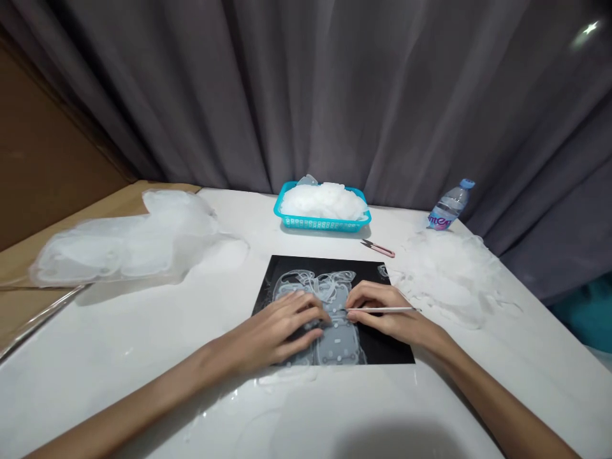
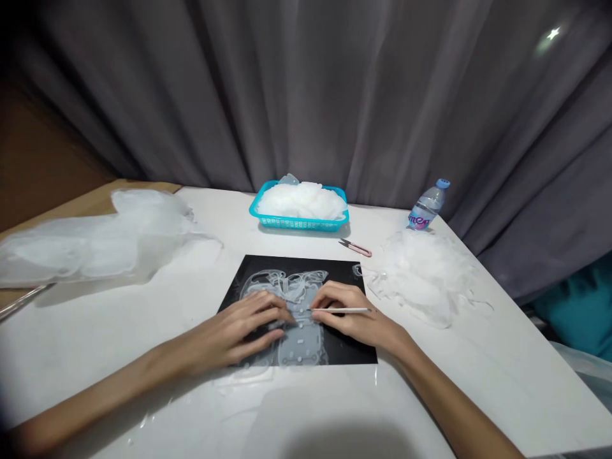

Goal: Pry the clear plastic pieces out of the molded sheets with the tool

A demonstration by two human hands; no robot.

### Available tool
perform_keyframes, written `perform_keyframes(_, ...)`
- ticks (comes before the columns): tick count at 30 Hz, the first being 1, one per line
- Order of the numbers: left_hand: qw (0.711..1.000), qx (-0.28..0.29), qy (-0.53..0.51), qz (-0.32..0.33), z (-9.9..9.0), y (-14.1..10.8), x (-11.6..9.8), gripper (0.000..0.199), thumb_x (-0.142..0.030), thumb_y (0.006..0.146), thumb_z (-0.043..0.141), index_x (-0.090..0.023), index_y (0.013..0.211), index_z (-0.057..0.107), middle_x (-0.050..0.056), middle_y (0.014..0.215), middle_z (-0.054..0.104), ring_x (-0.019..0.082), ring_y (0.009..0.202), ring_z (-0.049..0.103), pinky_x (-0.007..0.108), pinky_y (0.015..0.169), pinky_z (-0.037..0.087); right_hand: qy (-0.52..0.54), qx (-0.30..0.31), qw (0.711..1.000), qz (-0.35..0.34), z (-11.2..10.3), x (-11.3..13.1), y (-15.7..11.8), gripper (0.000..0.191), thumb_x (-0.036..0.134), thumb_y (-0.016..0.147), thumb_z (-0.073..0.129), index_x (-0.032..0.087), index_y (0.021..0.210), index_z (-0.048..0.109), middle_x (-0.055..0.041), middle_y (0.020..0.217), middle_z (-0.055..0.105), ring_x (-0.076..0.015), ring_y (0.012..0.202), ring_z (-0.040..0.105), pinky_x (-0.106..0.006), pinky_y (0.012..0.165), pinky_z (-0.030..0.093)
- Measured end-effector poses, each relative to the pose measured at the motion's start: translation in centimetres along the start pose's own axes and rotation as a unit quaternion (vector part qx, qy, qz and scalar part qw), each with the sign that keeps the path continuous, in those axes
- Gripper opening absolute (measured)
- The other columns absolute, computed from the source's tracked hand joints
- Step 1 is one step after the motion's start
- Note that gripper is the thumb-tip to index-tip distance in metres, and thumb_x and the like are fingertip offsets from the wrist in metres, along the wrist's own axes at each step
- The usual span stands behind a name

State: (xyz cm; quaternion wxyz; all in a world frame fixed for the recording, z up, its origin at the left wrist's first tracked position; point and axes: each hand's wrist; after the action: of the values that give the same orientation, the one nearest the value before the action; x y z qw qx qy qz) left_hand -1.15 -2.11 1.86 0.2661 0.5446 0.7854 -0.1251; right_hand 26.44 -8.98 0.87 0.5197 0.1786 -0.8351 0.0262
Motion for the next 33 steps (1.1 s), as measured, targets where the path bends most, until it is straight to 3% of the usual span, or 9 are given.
perform_keyframes(7, 0.999, -0.033, -0.016, -0.02, 1.5, 3.1, 0.2, 0.043, -0.045, 0.105, 0.058, -0.025, 0.142, 0.055, 0.01, 0.139, 0.062, 0.029, 0.13, 0.06, 0.042, 0.114, 0.044, -0.011, 0.031, 0.999, -0.011, -1.0, 0.3, -0.5, 0.013, 0.032, 0.1, 0.067, 0.022, 0.1, 0.075, -0.0035, 0.102, 0.073, -0.0173, 0.091, 0.071, -0.03, 0.081, 0.058)
perform_keyframes(16, 0.999, -0.021, 0.036, -0.024, 2.1, 2.4, 1.2, 0.054, -0.06, 0.099, 0.062, -0.025, 0.14, 0.059, 0.009, 0.154, 0.058, 0.03, 0.14, 0.057, 0.044, 0.117, 0.045, -0.076, 0.037, 0.993, -0.08, 0.0, -0.2, -0.7, 0.009, 0.026, 0.103, 0.064, 0.023, 0.107, 0.072, -0.004, 0.108, 0.075, -0.0201, 0.105, 0.068, -0.035, 0.097, 0.053)
perform_keyframes(20, 0.998, -0.02, 0.062, -0.013, 2.1, 2.6, 1.1, 0.061, -0.061, 0.1, 0.059, -0.025, 0.149, 0.052, 0.008, 0.156, 0.056, 0.029, 0.141, 0.057, 0.045, 0.117, 0.045, -0.102, 0.026, 0.989, -0.106, 0.5, -0.8, -0.8, 0.008, 0.025, 0.103, 0.065, 0.022, 0.107, 0.071, -0.0041, 0.109, 0.075, -0.0201, 0.108, 0.068, -0.034, 0.097, 0.053)
perform_keyframes(26, 0.996, -0.049, 0.068, 0.006, 2.4, 2.5, 1.4, 0.052, -0.059, 0.098, 0.063, -0.022, 0.135, 0.065, 0.009, 0.153, 0.06, 0.03, 0.138, 0.06, 0.045, 0.116, 0.047, -0.13, 0.026, 0.984, -0.12, 0.6, -0.9, -0.9, 0.009, 0.026, 0.104, 0.062, 0.023, 0.11, 0.069, -0.0029, 0.11, 0.074, -0.019, 0.107, 0.068, -0.033, 0.096, 0.053)
perform_keyframes(33, 0.995, -0.051, 0.084, 0.013, 2.6, 2.7, 1.8, 0.055, -0.062, 0.095, 0.066, -0.021, 0.131, 0.068, 0.009, 0.153, 0.06, 0.03, 0.138, 0.06, 0.048, 0.119, 0.044, -0.175, 0.03, 0.97, -0.166, 1.1, -0.8, -1.1, 0.013, 0.025, 0.108, 0.055, 0.021, 0.114, 0.066, -0.0063, 0.112, 0.074, -0.0207, 0.11, 0.068, -0.036, 0.096, 0.055)
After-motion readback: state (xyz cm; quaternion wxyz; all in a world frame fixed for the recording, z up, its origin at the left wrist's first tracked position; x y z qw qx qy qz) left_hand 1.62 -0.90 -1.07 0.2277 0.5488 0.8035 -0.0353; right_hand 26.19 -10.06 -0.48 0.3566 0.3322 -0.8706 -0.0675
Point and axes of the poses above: each hand's wrist, its own y-axis towards the middle knuckle, its own z-axis out of the palm, x = y × z
